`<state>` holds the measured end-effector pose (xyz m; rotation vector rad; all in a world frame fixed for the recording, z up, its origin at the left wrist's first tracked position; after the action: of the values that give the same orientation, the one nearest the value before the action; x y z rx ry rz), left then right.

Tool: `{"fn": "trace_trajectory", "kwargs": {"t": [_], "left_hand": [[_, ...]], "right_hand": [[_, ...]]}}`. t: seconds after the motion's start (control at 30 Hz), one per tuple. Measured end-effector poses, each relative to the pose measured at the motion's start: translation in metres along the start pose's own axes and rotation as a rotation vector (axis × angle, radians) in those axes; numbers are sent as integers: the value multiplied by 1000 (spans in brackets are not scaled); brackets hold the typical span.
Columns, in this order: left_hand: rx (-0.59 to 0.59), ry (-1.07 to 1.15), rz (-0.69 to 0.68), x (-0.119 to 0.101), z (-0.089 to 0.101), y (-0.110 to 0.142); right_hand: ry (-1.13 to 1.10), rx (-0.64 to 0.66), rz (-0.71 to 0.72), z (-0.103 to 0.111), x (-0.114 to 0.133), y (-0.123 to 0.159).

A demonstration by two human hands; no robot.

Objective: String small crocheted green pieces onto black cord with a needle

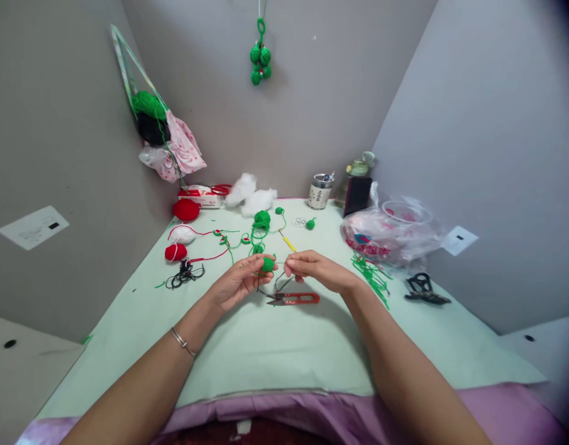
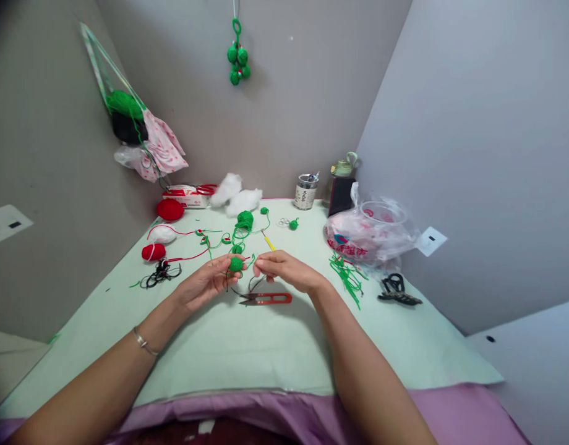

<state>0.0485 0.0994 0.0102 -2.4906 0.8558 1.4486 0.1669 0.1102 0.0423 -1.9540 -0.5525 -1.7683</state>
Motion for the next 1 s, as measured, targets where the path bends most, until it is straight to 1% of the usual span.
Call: {"fn": "trace_trajectory", "kwargs": {"t": [0.13, 0.23, 0.47, 0.63, 0.73, 0.87, 1.0], "left_hand": [[34, -21, 32, 4, -5, 2], [48, -49, 31, 6, -8, 2], [72, -157, 36, 16, -21, 0], [48, -202, 25, 22, -17, -3], [33, -225, 18, 25, -13, -4], [9, -271, 3, 26, -12, -3], [-7, -315, -16, 26, -12, -1]], "right_hand": [[-151, -160, 117, 31, 10, -3], [-244, -240, 152, 42, 7, -5], [-334, -297, 111, 44, -9, -11], [-324, -316, 51, 50, -25, -17], [-302, -330, 41, 54, -29, -19], [-258, -342, 73, 55, -20, -17], [-194, -355, 178, 49, 4, -8]]}}
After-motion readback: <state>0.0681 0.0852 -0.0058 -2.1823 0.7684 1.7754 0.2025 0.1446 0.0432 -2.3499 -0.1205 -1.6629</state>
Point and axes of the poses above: each hand's wrist, its own y-axis away from the middle knuckle, its own z-axis out of the back of the hand, x = y × z, the point moved 10 cm from there along -y, towards the middle knuckle, and after that the axes turned 6 degrees about z, right-handed, at the moved point
